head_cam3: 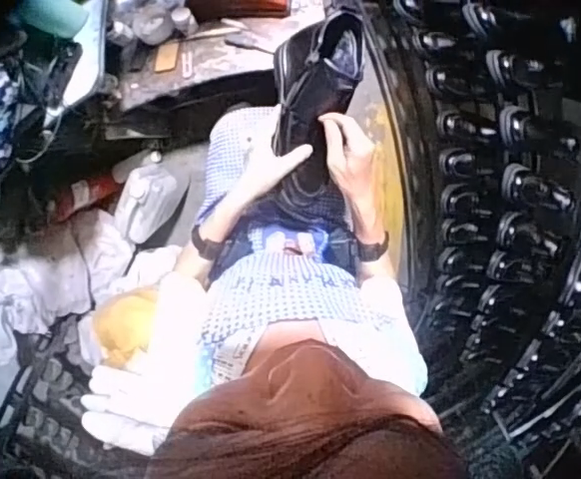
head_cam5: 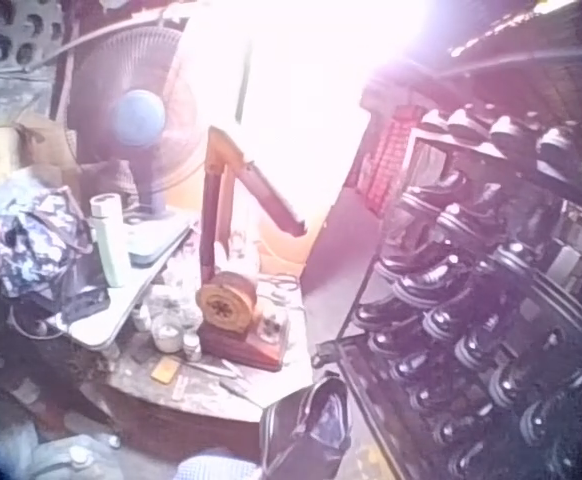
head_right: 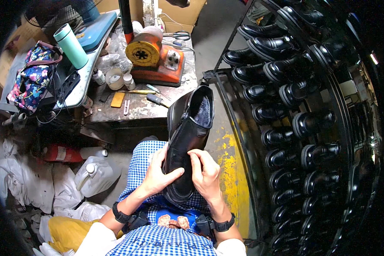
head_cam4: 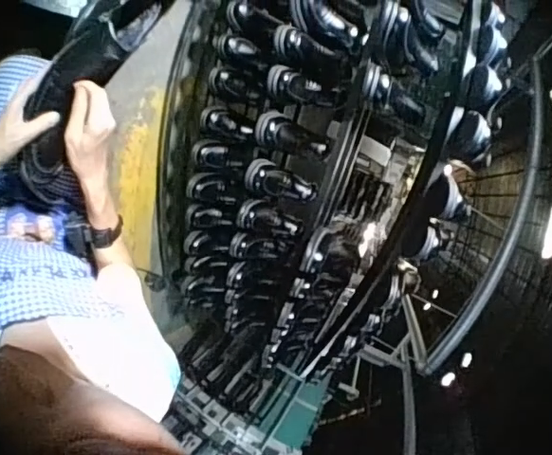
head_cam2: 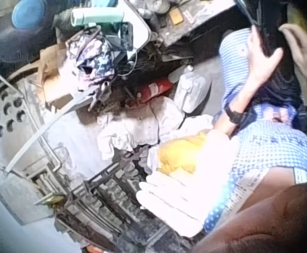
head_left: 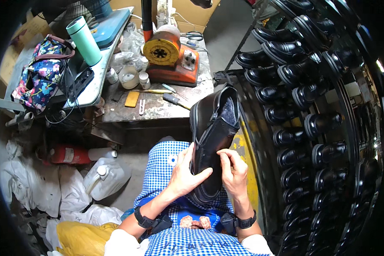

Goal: Clean and inspect black leather shoes from a rack, using a brush and a cleaning solution.

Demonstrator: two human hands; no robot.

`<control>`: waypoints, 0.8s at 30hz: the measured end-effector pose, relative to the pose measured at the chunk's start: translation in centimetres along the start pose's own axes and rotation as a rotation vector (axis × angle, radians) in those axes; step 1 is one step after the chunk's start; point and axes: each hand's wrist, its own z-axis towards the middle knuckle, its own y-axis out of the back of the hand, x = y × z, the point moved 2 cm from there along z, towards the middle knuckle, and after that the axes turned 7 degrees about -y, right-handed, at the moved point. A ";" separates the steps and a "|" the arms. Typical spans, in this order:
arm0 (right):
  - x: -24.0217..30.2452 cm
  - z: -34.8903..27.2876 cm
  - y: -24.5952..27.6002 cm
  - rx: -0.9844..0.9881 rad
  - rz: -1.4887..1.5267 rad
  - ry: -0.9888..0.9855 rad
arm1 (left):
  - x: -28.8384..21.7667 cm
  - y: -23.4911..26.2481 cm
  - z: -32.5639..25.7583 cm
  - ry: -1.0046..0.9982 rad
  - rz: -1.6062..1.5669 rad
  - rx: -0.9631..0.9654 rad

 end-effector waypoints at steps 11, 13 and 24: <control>0.1 0.2 -2.1 0.185 0.041 -0.133 | 0.3 0.5 -0.5 -0.001 0.164 -0.025; 0.1 0.7 -1.5 0.259 0.022 -0.146 | 0.4 0.6 -0.6 -0.015 0.184 -0.030; -0.2 0.5 -0.6 0.362 0.336 -0.384 | -1.3 1.0 -0.3 -0.005 0.147 0.025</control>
